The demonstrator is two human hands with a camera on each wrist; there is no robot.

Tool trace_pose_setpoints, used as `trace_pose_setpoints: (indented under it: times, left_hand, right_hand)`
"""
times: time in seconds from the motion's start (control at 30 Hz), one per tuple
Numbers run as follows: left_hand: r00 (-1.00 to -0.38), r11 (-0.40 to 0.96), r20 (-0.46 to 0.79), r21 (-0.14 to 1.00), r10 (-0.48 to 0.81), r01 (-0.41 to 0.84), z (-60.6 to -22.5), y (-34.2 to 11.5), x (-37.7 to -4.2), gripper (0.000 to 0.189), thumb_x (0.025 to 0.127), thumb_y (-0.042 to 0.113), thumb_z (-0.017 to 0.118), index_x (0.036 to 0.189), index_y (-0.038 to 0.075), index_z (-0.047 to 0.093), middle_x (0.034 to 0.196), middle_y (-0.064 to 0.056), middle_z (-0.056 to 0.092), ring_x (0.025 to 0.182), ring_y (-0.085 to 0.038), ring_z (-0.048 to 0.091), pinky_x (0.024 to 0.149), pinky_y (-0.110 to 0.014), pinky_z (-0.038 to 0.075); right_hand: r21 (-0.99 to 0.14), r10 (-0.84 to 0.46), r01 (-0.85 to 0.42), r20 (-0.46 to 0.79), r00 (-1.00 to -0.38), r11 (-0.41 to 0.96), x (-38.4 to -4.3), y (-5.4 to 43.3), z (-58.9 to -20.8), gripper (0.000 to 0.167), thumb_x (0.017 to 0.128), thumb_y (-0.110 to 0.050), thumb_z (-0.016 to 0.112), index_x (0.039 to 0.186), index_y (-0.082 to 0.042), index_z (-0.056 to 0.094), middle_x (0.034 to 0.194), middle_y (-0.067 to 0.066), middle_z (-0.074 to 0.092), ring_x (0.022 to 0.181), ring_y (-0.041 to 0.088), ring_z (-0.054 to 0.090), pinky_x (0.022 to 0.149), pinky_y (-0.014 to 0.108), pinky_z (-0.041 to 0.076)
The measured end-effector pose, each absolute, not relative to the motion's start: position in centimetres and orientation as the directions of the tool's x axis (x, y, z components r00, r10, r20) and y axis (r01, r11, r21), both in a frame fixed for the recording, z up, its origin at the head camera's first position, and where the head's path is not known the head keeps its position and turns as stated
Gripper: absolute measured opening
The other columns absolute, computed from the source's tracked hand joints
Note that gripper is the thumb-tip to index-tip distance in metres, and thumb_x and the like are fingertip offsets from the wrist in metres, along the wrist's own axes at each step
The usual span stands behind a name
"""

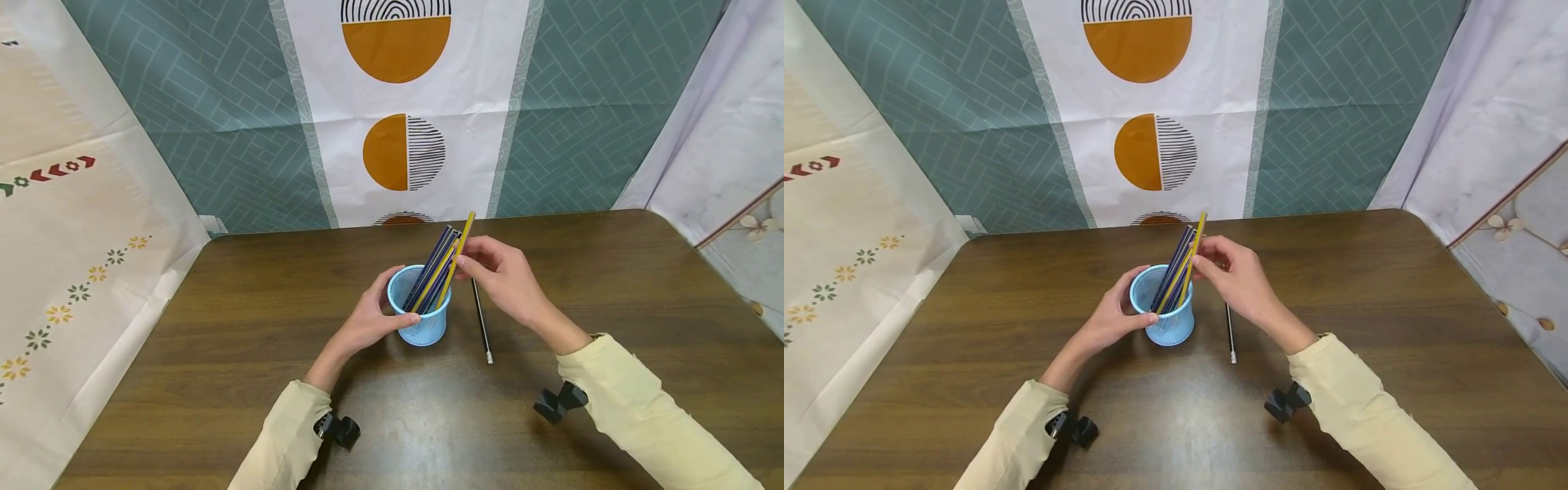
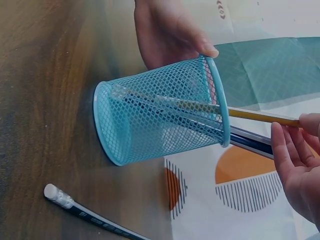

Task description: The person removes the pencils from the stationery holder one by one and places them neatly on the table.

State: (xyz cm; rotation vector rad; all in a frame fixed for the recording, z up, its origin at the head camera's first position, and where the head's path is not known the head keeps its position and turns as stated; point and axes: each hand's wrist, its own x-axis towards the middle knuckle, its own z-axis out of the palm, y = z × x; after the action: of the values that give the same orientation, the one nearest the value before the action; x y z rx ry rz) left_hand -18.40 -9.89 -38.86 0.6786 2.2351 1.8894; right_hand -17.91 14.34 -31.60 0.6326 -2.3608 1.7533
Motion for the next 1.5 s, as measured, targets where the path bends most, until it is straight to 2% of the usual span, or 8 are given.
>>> trace_pose_setpoints:
  times: [0.3, 0.57, 0.73, 1.13, 1.3, 1.5]
  left_hand:
    - [-0.878, 0.076, 0.211, 0.961, 0.431, 0.268, -39.0, -9.9, -18.5, 0.082, 0.078, 0.002, 0.077, 0.146, 0.003, 0.032, 0.134, -0.018, 0.049, 0.116, -0.031, 0.053, 0.099, -0.047, 0.042]
    - [-0.878, 0.085, 0.215, 0.958, 0.427, 0.275, -39.1, -10.0, -18.4, 0.083, 0.078, 0.005, 0.079, 0.146, 0.003, 0.032, 0.135, -0.018, 0.048, 0.116, -0.031, 0.052, 0.099, -0.046, 0.042]
    - [-0.88, 0.086, 0.212, 0.958, 0.425, 0.273, -39.2, -10.0, -18.4, 0.083, 0.078, 0.004, 0.078, 0.147, 0.003, 0.032, 0.135, -0.018, 0.049, 0.117, -0.031, 0.052, 0.099, -0.046, 0.042]
    - [-0.881, 0.091, 0.203, 0.96, 0.427, 0.264, -39.0, -9.9, -18.5, 0.083, 0.078, 0.003, 0.078, 0.147, 0.002, 0.031, 0.136, -0.019, 0.047, 0.117, -0.032, 0.052, 0.099, -0.048, 0.042]
    - [-0.883, 0.094, 0.201, 0.96, 0.425, 0.264, -39.0, -9.9, -18.5, 0.084, 0.078, 0.003, 0.078, 0.147, 0.002, 0.031, 0.136, -0.018, 0.048, 0.117, -0.031, 0.052, 0.099, -0.047, 0.042]
    - [-0.879, 0.085, 0.206, 0.96, 0.429, 0.267, -39.0, -9.9, -18.5, 0.083, 0.079, 0.005, 0.078, 0.147, 0.003, 0.031, 0.136, -0.02, 0.047, 0.117, -0.032, 0.052, 0.099, -0.048, 0.042]
  right_hand:
    - [-0.859, -0.225, -0.449, 0.4, -0.888, 0.245, -18.0, 14.2, -30.9, 0.016, 0.093, -0.001, 0.061, 0.107, 0.007, 0.065, 0.093, 0.017, 0.068, 0.075, 0.012, 0.066, 0.075, 0.028, 0.054]
    - [-0.864, -0.212, -0.472, 0.435, -0.875, 0.176, -18.2, 14.1, -30.3, 0.015, 0.093, 0.004, 0.059, 0.107, 0.011, 0.062, 0.095, 0.022, 0.065, 0.075, 0.012, 0.066, 0.073, 0.027, 0.055]
    - [-0.871, -0.21, -0.478, 0.449, -0.869, 0.117, -18.3, 14.1, -29.5, 0.015, 0.093, 0.007, 0.057, 0.105, 0.015, 0.059, 0.095, 0.024, 0.061, 0.075, 0.013, 0.067, 0.072, 0.031, 0.056]
    - [-0.854, -0.219, -0.507, 0.477, -0.851, 0.114, -18.2, 14.1, -28.4, 0.011, 0.092, 0.007, 0.059, 0.102, 0.012, 0.061, 0.1, 0.031, 0.063, 0.08, 0.012, 0.066, 0.073, 0.032, 0.056]
    - [-0.837, -0.189, -0.538, 0.516, -0.836, 0.096, -18.2, 14.0, -28.4, 0.011, 0.091, 0.01, 0.059, 0.101, 0.013, 0.061, 0.096, 0.028, 0.064, 0.081, 0.012, 0.065, 0.073, 0.028, 0.056]
    - [-0.809, -0.156, -0.581, 0.565, -0.81, 0.089, -18.1, 13.6, -28.3, 0.013, 0.089, 0.013, 0.058, 0.102, 0.015, 0.06, 0.094, 0.018, 0.065, 0.082, 0.013, 0.064, 0.072, 0.027, 0.056]
